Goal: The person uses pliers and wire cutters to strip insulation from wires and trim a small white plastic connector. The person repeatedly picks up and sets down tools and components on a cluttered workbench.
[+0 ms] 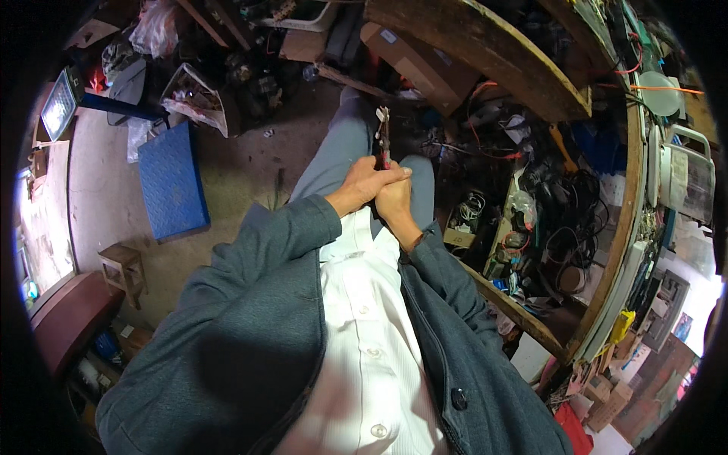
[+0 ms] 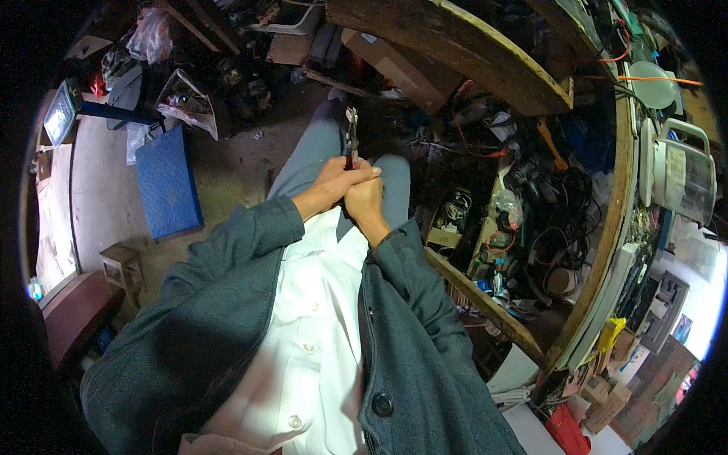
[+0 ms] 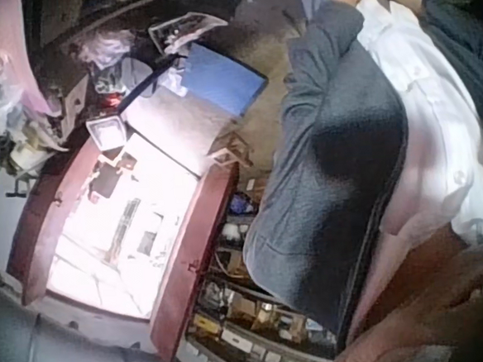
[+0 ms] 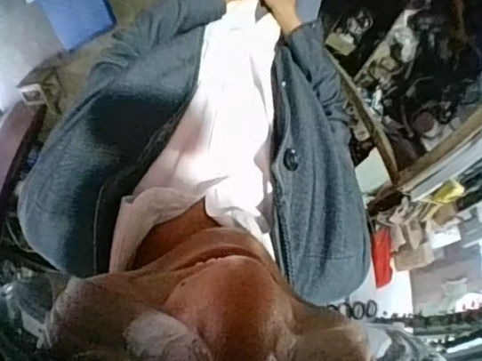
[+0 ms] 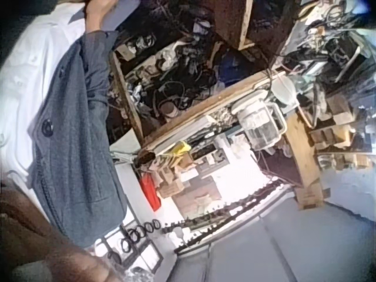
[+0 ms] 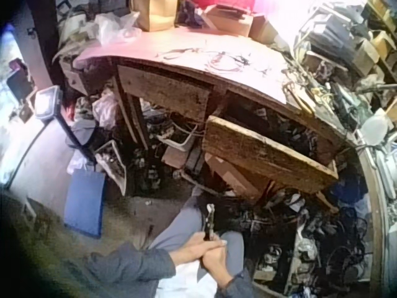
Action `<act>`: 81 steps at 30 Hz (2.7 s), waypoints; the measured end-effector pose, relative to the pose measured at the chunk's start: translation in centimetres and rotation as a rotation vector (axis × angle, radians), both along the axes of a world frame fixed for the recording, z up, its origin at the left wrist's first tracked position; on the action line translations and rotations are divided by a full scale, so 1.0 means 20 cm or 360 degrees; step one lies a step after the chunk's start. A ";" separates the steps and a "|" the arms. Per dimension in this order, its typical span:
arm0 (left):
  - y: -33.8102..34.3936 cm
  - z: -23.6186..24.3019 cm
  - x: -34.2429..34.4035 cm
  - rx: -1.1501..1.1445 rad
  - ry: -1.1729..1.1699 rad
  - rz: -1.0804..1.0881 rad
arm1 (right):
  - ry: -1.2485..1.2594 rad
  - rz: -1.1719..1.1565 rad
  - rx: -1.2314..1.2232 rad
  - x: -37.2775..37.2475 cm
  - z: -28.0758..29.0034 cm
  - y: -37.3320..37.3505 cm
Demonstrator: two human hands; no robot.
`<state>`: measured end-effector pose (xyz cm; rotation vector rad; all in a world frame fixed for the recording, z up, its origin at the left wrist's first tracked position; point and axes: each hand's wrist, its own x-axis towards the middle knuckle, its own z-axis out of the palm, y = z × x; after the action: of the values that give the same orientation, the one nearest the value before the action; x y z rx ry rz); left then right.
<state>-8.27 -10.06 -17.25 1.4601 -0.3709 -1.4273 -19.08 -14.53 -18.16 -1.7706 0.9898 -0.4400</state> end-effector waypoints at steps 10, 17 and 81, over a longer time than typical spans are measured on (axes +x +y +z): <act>0.01 0.05 0.02 -0.0098 -0.0198 -0.0065 | 0.0073 -0.0034 -0.0052 0.05 0.11 0.01; 0.04 0.08 0.05 -0.0075 -0.0415 -0.0106 | -0.0028 0.0016 -0.0033 0.05 0.10 0.01; 0.14 0.17 -0.01 0.0043 -0.0093 -0.0104 | -0.0061 0.0192 0.0145 -0.04 0.16 0.11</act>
<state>-8.47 -7.26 -13.93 1.5265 -0.4409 -1.4483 -19.92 -12.28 -15.05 -1.7231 0.8579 -0.3464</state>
